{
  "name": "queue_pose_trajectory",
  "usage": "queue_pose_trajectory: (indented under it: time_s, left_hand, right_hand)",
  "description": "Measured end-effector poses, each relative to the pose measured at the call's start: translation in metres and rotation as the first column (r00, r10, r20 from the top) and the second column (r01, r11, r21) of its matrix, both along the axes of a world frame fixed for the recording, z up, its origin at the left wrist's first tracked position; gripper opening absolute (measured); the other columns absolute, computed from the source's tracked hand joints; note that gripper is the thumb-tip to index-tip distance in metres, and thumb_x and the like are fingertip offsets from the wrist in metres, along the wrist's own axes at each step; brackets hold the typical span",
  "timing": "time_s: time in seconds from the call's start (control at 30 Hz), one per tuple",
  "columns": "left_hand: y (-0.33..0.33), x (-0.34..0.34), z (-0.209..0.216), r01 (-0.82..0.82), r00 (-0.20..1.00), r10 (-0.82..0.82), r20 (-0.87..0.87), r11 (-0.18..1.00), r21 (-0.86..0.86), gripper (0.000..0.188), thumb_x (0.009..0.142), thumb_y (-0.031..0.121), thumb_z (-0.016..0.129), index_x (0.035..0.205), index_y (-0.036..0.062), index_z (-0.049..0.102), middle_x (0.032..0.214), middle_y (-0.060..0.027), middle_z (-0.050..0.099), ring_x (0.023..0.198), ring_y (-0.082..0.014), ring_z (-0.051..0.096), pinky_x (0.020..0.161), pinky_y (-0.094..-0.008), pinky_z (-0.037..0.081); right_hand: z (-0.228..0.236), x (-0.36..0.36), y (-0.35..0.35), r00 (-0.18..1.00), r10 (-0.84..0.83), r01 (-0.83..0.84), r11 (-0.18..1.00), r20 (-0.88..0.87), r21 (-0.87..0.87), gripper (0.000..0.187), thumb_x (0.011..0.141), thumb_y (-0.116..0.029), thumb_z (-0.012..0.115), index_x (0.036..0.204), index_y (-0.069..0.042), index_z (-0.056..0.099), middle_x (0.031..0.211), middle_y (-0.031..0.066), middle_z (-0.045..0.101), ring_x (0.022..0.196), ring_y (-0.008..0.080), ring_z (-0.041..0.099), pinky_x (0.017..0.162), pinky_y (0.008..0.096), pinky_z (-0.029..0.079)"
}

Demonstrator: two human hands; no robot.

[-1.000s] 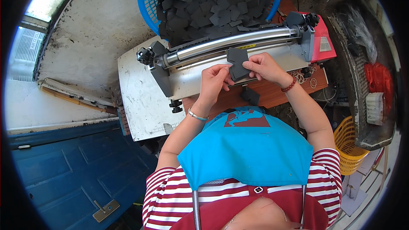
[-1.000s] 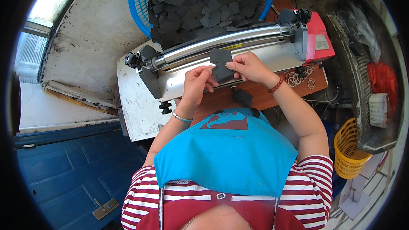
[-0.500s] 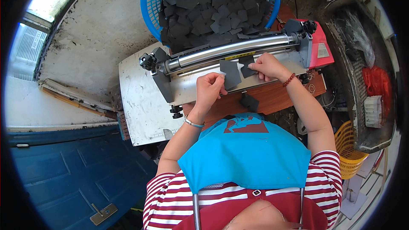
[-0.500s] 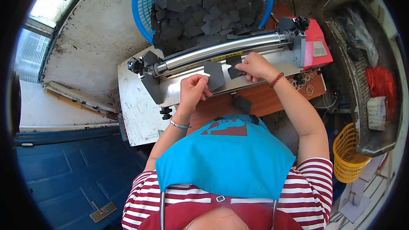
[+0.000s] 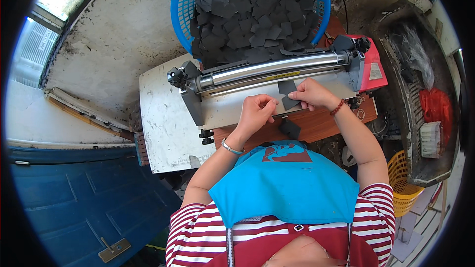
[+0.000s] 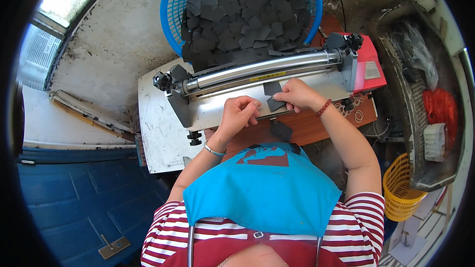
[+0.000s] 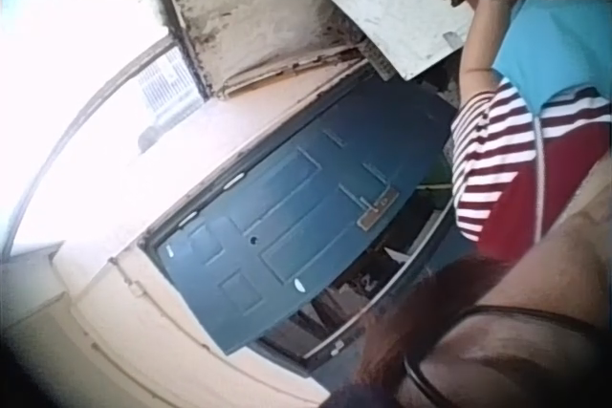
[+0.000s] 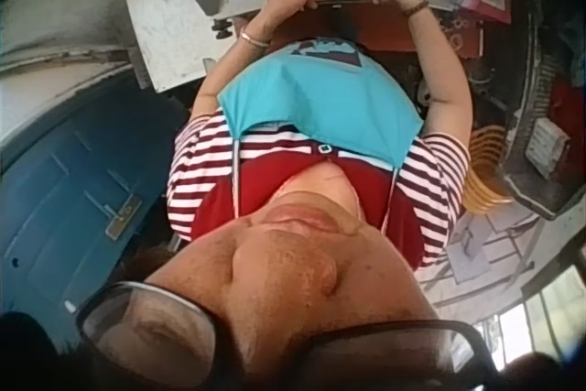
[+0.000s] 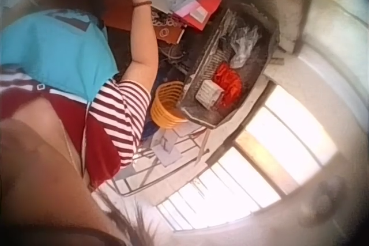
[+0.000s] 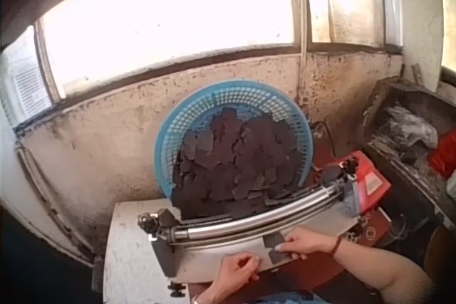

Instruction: Applying adhesive to small shoe components using a manual applicator tool and a gluing machine.

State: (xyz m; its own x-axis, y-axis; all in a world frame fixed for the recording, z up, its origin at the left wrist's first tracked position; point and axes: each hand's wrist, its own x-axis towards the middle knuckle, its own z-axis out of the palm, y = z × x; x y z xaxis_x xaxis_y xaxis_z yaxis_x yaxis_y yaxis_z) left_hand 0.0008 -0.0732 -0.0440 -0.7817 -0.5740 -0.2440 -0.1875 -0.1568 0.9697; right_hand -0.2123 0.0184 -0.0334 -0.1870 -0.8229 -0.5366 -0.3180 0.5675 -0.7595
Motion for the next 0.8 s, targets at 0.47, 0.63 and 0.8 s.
queue_pose_trajectory:
  time_s: [0.47, 0.63, 0.8]
  left_hand:
    - [0.024, 0.026, -0.024, 0.433, 0.893, -0.441, 0.087, 0.896, 0.095, 0.023, 0.093, 0.016, 0.056, 0.103, -0.0016, 0.067, 0.076, -0.0021, 0.065, 0.067, -0.0065, 0.06, 0.058, -0.0204, 0.047]
    - [0.046, 0.012, -0.106, 0.544, 0.835, -0.511, 0.203, 0.821, -0.171, 0.026, 0.088, 0.018, 0.058, 0.103, -0.001, 0.068, 0.092, -0.0104, 0.068, 0.082, -0.0151, 0.064, 0.075, -0.028, 0.051]
    - [0.06, -0.003, -0.177, 0.583, 0.728, -0.539, 0.424, 0.812, 0.033, 0.032, 0.089, 0.022, 0.056, 0.112, 0.0021, 0.065, 0.1, -0.0114, 0.068, 0.086, -0.0189, 0.066, 0.071, -0.0331, 0.052]
  right_hand:
    - [-0.016, 0.023, 0.074, 0.983, -0.178, 0.183, 0.955, 0.043, -0.234, 0.038, 0.092, -0.034, 0.063, 0.069, -0.003, 0.061, 0.052, -0.0009, 0.053, 0.04, 0.0043, 0.047, 0.037, 0.0196, 0.036]
    - [-0.118, 0.035, 0.118, 0.931, -0.126, 0.042, 0.969, -0.341, -0.243, 0.036, 0.086, -0.037, 0.066, 0.079, -0.002, 0.065, 0.068, 0.0127, 0.064, 0.063, 0.0247, 0.064, 0.056, 0.0368, 0.05]
    - [-0.159, 0.068, 0.111, 0.794, -0.021, 0.019, 1.0, -0.608, -0.009, 0.048, 0.082, -0.038, 0.068, 0.114, -0.004, 0.06, 0.108, 0.0218, 0.059, 0.099, 0.0391, 0.06, 0.08, 0.0477, 0.051]
